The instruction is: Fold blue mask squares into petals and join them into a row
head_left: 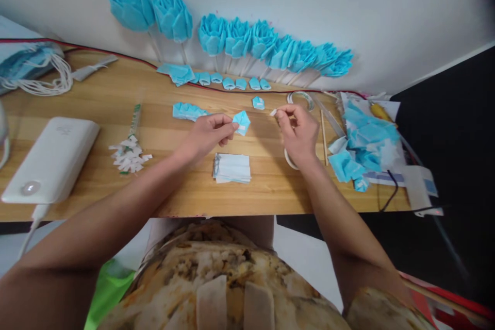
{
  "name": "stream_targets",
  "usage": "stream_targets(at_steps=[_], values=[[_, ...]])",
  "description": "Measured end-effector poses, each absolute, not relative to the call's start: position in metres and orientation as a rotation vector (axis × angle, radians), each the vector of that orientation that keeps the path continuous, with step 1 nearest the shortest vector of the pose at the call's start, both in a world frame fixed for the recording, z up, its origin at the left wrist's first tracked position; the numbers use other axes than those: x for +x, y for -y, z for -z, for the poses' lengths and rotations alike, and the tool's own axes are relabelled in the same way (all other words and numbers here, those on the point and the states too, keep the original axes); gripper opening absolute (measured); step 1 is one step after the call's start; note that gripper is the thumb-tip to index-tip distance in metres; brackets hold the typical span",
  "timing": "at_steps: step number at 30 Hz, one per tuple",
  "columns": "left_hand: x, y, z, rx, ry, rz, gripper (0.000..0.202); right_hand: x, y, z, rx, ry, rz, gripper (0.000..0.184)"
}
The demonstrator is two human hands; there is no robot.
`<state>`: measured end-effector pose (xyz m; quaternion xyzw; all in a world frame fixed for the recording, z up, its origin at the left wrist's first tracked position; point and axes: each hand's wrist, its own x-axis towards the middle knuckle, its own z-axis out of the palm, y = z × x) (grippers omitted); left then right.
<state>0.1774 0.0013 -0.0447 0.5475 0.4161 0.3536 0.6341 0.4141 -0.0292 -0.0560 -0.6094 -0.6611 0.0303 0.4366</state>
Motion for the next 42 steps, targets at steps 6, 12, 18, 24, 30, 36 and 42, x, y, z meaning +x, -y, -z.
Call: stream_targets(at_steps=[6, 12, 18, 24, 30, 36, 42], values=[[0.177, -0.001, 0.041, 1.236, -0.985, -0.809, 0.021, 0.376, 0.033, 0.036, -1.124, 2.007, 0.218, 0.018], [0.177, 0.001, 0.037, 1.236, -0.960, -0.824, 0.019, 0.377, 0.028, 0.053, -1.308, 1.995, 0.105, 0.023], [0.178, 0.003, 0.034, 1.265, -0.976, -0.801, 0.021, 0.380, 0.030, 0.058, -1.257, 2.021, 0.189, 0.023], [0.177, 0.002, 0.035, 1.282, -0.976, -0.808, 0.019, 0.382, 0.030, 0.061, -1.243, 2.045, 0.230, 0.020], [0.178, 0.003, 0.033, 1.287, -0.994, -0.792, 0.019, 0.384, 0.030, 0.062, -1.158, 2.078, 0.403, 0.021], [0.178, 0.003, 0.034, 1.299, -0.974, -0.805, 0.017, 0.380, 0.027, 0.061, -0.974, 2.052, 0.641, 0.017], [0.177, 0.003, 0.033, 1.281, -0.971, -0.806, 0.016, 0.376, 0.024, 0.059, -0.898, 2.021, 0.667, 0.011]])
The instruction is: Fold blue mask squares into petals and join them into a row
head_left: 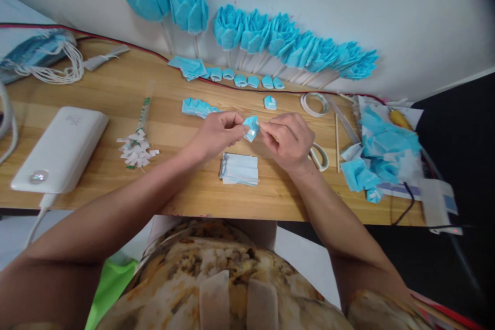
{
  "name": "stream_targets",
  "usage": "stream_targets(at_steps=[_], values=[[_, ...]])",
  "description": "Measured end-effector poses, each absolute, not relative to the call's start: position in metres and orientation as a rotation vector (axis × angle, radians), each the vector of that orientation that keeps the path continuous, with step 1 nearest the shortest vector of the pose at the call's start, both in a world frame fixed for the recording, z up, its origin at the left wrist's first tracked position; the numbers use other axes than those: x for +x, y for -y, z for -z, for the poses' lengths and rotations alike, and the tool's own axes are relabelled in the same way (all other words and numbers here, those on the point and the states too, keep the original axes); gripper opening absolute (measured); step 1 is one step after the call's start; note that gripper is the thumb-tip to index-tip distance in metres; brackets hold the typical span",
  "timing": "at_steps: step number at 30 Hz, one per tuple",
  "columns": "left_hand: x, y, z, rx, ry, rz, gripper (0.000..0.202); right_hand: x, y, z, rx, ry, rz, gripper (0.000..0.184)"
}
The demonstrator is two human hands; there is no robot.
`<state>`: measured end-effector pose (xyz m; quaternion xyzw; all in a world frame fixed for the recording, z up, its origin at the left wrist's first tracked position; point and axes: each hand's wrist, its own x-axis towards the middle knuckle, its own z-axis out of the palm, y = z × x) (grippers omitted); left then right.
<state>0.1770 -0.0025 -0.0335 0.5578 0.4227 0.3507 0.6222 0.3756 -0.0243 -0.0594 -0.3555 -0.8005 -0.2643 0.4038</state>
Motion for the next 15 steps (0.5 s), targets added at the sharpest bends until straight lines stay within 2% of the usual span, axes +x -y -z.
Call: stream_targets(at_steps=[15], values=[[0.1763, -0.0009, 0.0435, 1.214, -0.857, -0.860, 0.020, 0.3766, 0.0241, 0.0569, -0.877, 2.052, 0.587, 0.017]])
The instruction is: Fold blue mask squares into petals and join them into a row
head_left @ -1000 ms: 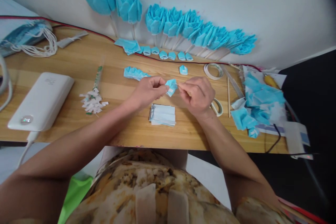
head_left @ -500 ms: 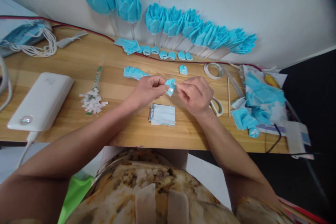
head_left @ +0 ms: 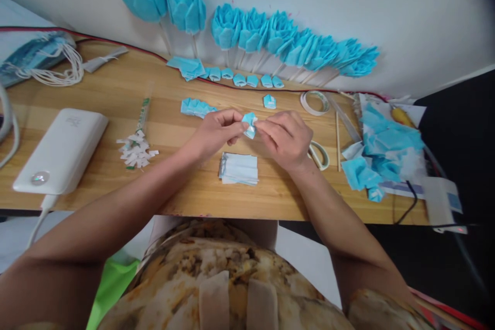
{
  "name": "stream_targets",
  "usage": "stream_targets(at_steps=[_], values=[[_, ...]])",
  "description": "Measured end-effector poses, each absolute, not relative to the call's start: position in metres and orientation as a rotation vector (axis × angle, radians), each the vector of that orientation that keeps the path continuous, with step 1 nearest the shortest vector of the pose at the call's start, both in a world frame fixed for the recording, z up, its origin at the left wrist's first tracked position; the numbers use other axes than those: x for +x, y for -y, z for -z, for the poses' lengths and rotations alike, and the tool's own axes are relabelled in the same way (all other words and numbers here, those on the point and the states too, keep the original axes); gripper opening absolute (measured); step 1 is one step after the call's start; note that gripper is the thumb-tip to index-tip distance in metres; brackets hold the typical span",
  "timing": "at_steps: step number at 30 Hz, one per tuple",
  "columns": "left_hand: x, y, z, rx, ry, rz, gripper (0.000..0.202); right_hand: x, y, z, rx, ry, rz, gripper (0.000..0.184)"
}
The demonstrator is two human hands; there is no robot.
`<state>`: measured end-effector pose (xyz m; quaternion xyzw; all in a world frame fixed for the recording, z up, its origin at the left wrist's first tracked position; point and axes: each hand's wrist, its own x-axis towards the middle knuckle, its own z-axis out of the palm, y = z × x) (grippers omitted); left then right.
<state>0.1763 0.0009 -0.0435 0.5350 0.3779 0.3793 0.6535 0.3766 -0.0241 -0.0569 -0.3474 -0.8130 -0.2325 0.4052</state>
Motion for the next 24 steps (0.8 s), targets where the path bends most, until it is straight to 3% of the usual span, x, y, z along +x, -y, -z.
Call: stream_targets(at_steps=[15, 24], values=[[0.1759, -0.0006, 0.0466, 1.204, -0.862, -0.862, 0.038, 0.3779, 0.0206, 0.0595, -0.887, 2.024, 0.624, 0.014], [0.1766, -0.0008, 0.0466, 1.197, -0.871, -0.810, 0.038, 0.3769, 0.0213, 0.0613, -0.887, 2.061, 0.602, 0.014]])
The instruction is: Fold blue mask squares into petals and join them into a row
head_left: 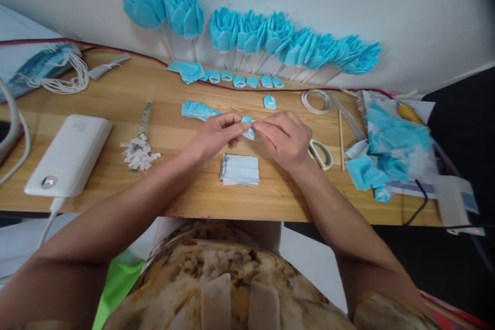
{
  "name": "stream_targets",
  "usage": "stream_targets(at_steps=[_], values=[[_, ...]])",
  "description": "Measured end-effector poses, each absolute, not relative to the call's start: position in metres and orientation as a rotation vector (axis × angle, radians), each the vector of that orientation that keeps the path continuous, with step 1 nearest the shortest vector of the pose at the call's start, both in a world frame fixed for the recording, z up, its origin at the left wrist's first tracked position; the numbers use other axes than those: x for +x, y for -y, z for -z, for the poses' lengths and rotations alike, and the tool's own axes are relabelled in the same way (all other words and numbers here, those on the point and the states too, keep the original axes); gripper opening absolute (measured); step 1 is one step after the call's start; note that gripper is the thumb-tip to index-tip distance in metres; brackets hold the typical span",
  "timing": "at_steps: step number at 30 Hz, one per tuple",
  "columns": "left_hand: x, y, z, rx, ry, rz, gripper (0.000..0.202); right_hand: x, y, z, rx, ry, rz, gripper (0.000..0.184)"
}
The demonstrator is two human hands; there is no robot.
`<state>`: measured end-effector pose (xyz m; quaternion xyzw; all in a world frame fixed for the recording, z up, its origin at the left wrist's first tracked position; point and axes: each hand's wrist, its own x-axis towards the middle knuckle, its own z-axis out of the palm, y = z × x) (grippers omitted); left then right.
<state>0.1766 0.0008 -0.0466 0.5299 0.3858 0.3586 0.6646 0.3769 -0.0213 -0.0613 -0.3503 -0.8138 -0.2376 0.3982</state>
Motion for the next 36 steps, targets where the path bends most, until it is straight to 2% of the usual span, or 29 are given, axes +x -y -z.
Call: stream_targets(at_steps=[12, 20, 26, 32, 36], values=[[0.1785, -0.0008, 0.0452, 1.186, -0.917, -0.796, 0.017, 0.3759, 0.0234, 0.0630, -0.927, 2.077, 0.435, 0.019], [0.1790, -0.0003, 0.0448, 1.187, -0.935, -0.813, 0.016, 0.3765, 0.0212, 0.0625, -1.007, 2.091, 0.442, 0.016], [0.1789, -0.0005, 0.0456, 1.197, -0.924, -0.816, 0.014, 0.3776, 0.0217, 0.0637, -1.063, 2.141, 0.292, 0.021], [0.1785, -0.0005, 0.0443, 1.194, -0.924, -0.823, 0.014, 0.3773, 0.0232, 0.0612, -0.992, 2.152, 0.289, 0.015], [0.1771, -0.0015, 0.0471, 1.203, -0.903, -0.861, 0.016, 0.3762, 0.0273, 0.0591, -1.082, 1.998, 0.101, 0.019]])
